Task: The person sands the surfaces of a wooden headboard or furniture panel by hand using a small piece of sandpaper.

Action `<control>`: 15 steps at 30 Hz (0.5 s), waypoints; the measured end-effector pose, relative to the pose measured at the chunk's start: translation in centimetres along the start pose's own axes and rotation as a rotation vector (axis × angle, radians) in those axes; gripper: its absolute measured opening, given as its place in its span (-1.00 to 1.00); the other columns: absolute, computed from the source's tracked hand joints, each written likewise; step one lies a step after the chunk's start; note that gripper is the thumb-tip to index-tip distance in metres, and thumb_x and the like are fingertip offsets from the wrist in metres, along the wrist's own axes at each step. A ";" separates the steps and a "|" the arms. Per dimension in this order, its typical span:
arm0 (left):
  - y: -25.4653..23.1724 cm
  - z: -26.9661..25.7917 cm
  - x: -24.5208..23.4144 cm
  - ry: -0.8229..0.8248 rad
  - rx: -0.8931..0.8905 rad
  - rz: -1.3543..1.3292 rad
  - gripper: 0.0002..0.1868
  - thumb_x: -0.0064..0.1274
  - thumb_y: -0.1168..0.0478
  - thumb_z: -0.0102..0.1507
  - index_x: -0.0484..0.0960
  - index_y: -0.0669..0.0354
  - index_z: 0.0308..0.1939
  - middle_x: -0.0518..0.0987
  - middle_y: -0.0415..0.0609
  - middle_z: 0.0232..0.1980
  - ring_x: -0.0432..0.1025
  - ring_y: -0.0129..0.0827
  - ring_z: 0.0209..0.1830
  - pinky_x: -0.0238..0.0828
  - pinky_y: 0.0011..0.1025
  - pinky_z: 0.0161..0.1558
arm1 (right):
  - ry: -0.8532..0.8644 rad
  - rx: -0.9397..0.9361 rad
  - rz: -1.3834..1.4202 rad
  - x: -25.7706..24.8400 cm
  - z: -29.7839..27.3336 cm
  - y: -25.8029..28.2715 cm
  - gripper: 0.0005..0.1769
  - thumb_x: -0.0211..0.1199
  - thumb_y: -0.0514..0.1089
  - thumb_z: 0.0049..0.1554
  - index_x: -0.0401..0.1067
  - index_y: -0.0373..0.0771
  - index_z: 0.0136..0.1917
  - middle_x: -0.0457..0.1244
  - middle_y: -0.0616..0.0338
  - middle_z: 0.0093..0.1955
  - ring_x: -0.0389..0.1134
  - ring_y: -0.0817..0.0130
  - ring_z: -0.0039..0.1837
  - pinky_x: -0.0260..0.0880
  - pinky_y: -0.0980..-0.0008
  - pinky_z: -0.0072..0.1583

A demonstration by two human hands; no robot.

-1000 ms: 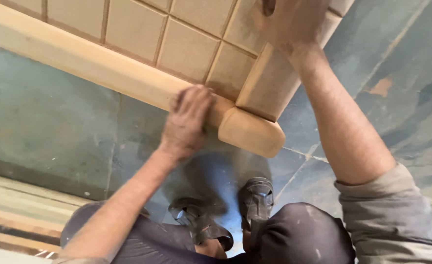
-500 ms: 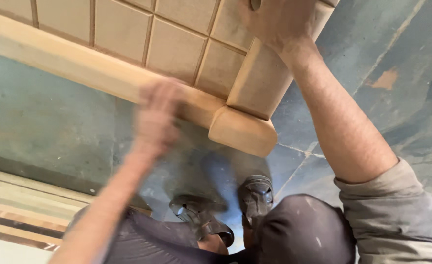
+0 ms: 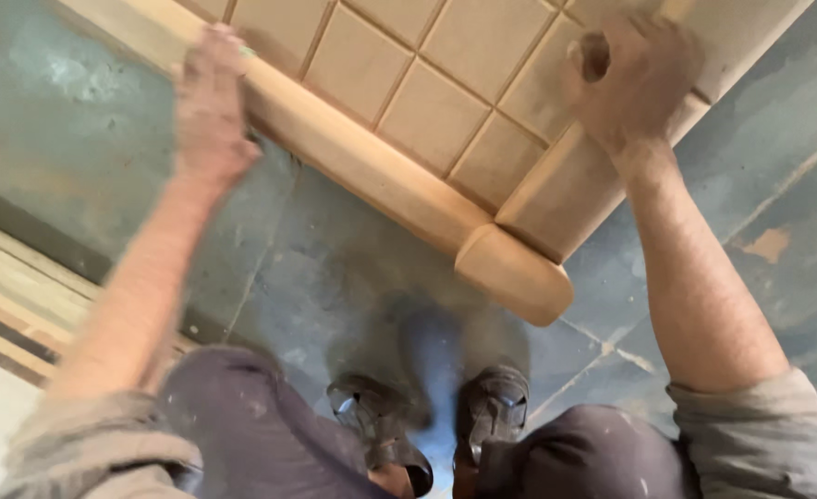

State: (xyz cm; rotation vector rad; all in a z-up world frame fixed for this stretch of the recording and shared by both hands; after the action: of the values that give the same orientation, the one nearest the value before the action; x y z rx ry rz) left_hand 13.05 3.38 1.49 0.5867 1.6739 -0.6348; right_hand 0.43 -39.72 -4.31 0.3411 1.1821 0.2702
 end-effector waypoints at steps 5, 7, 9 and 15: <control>-21.2 -5.7 6.2 0.023 0.286 -0.058 -0.23 -0.13 0.37 0.27 0.16 0.26 0.61 0.10 0.06 0.69 -0.02 -0.16 0.70 -0.10 -0.12 0.64 | 0.021 -0.001 0.021 -0.4 -0.1 -0.2 -0.91 0.33 -0.20 0.06 0.43 -0.13 -0.23 0.31 0.28 -0.26 0.34 0.15 -0.09 0.24 0.09 0.02; -20.9 -5.5 5.8 0.001 0.365 -0.088 -0.23 -0.11 0.32 0.29 0.16 0.13 0.62 0.10 -0.05 0.68 -0.02 -0.25 0.69 -0.10 -0.11 0.62 | 0.000 -0.022 -0.006 -0.5 0.4 0.3 -0.90 0.34 -0.20 0.05 0.43 -0.12 -0.24 0.29 0.24 -0.26 0.34 0.14 -0.08 0.26 0.08 0.05; -19.3 -5.5 6.2 -0.010 0.490 0.036 -0.23 -0.09 0.30 0.26 0.18 0.06 0.59 0.09 -0.06 0.66 -0.02 -0.26 0.67 -0.06 -0.01 0.55 | 0.012 -0.002 -0.022 -0.3 0.2 0.2 -0.89 0.35 -0.22 0.05 0.43 -0.14 -0.25 0.31 0.23 -0.26 0.33 0.11 -0.08 0.26 0.07 0.04; -1.3 -5.0 2.5 -0.049 0.041 0.079 0.00 0.11 0.49 0.18 0.11 0.09 0.70 0.18 0.01 0.70 0.30 -0.14 0.56 -0.06 0.19 0.57 | 0.026 -0.079 -0.063 -1.0 -1.6 -0.5 -0.96 0.30 -0.26 0.05 0.45 -0.18 -0.22 0.33 0.23 -0.26 0.36 0.15 -0.11 0.29 0.11 0.00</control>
State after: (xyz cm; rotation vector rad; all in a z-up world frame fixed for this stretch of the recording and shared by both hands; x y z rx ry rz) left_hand 8.17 5.92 -0.02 0.6586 1.5873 -0.6232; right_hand -1.38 -40.38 -4.15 0.2316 1.2021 0.2657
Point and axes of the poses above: each hand's wrist, its own z-axis towards the middle knuckle, its own x-axis out of the palm, y = z × x, the point moved 3 cm from there along z, towards the middle knuckle
